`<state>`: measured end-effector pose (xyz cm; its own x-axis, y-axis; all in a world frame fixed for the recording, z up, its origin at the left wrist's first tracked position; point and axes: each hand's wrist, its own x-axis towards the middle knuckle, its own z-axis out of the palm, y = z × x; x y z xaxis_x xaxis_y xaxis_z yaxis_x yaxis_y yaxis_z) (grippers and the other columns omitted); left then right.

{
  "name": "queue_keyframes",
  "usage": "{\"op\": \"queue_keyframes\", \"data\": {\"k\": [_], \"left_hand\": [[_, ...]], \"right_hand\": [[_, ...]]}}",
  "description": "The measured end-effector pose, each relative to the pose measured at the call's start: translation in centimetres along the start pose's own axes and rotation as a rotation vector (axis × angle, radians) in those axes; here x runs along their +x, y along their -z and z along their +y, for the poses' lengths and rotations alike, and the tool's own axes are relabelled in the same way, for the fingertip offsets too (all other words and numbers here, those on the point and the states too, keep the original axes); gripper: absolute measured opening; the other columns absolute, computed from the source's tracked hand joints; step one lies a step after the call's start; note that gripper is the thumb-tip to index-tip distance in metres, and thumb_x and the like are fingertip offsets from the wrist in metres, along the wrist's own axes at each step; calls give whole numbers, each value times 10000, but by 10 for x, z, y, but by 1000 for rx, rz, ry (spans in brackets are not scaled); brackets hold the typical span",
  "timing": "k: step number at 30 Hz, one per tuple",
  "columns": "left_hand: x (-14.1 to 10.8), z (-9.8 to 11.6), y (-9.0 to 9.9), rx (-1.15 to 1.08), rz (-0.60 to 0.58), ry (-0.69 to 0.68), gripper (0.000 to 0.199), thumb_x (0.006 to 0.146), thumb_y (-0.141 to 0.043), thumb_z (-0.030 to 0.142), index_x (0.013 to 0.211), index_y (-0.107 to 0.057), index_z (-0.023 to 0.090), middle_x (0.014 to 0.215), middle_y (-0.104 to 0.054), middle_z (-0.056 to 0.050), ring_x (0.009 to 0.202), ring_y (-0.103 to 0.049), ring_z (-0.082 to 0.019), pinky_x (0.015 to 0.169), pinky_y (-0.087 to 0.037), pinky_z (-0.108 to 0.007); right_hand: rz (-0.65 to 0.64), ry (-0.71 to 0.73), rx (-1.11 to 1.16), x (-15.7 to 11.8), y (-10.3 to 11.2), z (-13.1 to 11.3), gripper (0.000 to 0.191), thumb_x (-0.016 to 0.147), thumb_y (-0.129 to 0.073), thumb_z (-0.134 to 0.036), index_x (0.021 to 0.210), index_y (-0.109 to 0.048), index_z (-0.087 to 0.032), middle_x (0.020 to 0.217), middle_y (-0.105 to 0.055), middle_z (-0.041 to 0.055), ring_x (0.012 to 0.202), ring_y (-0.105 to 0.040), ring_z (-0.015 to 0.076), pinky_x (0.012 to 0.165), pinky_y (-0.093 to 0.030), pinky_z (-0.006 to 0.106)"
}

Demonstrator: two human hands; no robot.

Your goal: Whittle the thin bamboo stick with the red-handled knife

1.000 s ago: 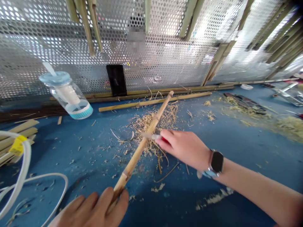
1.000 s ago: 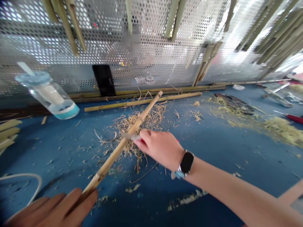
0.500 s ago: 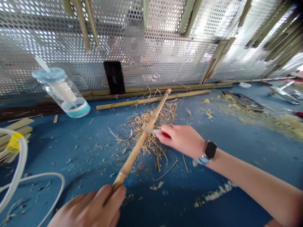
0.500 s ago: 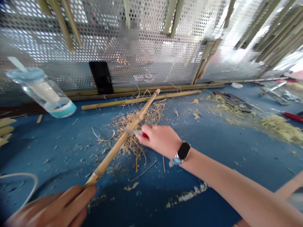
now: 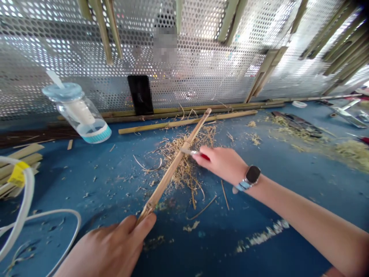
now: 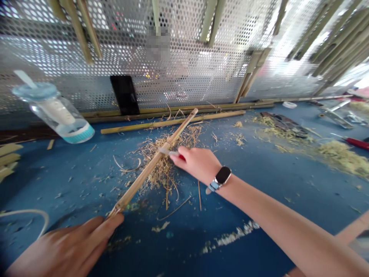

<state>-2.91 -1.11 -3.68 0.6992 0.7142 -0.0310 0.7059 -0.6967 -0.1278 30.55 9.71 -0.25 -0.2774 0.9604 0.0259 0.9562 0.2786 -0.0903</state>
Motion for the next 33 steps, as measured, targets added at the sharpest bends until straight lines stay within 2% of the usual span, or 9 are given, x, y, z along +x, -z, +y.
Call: {"op": "queue_keyframes", "data": {"k": [2, 8, 13, 15, 19, 21, 27, 30, 33], "left_hand": [[0, 1, -2, 14, 16, -1, 602, 925, -346, 56, 1400, -612, 312, 937, -790, 6, 606, -738, -167, 531, -557, -258], [-4, 1, -7, 56, 90, -18, 612, 917, -348, 49, 1400, -614, 315, 970, -803, 1, 608, -743, -177, 499, -551, -265], [-6, 0, -10, 39, 80, -26, 569, 935, -370, 79, 1406, -613, 285, 980, -805, -13, 634, -748, -169, 543, -572, -253], [-6, 0, -9, 41, 72, -29, 558, 942, -364, 86, 1404, -614, 276, 981, -804, -18, 632, -747, -168, 539, -577, -253], [-1, 2, -4, 49, 83, -34, 568, 936, -359, 68, 1402, -610, 275, 975, -801, -19, 641, -754, -179, 523, -588, -270], [3, 3, 2, 44, 100, -42, 563, 926, -351, 57, 1366, -641, 254, 925, -797, -15, 601, -744, -176, 493, -582, -271], [15, 6, 23, 81, 109, -91, 567, 892, -323, 28, 1249, -735, 180, 785, -784, -12, 489, -710, -167, 412, -557, -266], [14, 7, 25, 60, 126, -100, 556, 906, -307, 41, 1218, -750, 168, 739, -770, -5, 460, -697, -161, 396, -548, -262], [11, 6, 21, 68, 128, -81, 572, 924, -288, 49, 1247, -734, 205, 810, -793, -13, 495, -712, -162, 427, -562, -264]], "right_hand": [[11, -19, -6, 2, 1, 0, 484, 1056, -326, -574, 855, -565, -205, 616, -568, -8, 461, -350, 95, 477, -200, 284], [-59, 184, 96, -22, -2, -33, 493, 1056, -328, -578, 861, -584, -205, 644, -606, -12, 479, -405, 91, 491, -203, 287], [-7, -24, 3, 1, 2, 2, 495, 1053, -321, -584, 852, -571, -206, 625, -581, -3, 453, -386, 94, 474, -203, 281], [5, -42, -11, 4, 3, 5, 492, 1051, -328, -584, 838, -565, -208, 621, -574, -1, 458, -385, 96, 475, -205, 284], [-69, 157, 122, -16, -1, -25, 501, 1059, -316, -578, 852, -579, -206, 628, -591, -13, 466, -394, 87, 481, -211, 283], [-79, 188, 129, -21, -1, -31, 499, 1055, -326, -586, 849, -582, -209, 624, -592, -18, 471, -396, 90, 483, -214, 282], [1, -65, 9, 2, 2, 2, 501, 1051, -312, -581, 848, -578, -209, 603, -561, -2, 449, -367, 104, 472, -209, 287], [-63, 54, 120, -9, -1, -16, 525, 1059, -287, -583, 852, -586, -204, 615, -581, -4, 447, -376, 94, 477, -207, 283], [-100, 178, 163, -25, -3, -39, 504, 1055, -328, -576, 846, -602, -207, 617, -591, -12, 465, -373, 92, 492, -202, 285]]}}
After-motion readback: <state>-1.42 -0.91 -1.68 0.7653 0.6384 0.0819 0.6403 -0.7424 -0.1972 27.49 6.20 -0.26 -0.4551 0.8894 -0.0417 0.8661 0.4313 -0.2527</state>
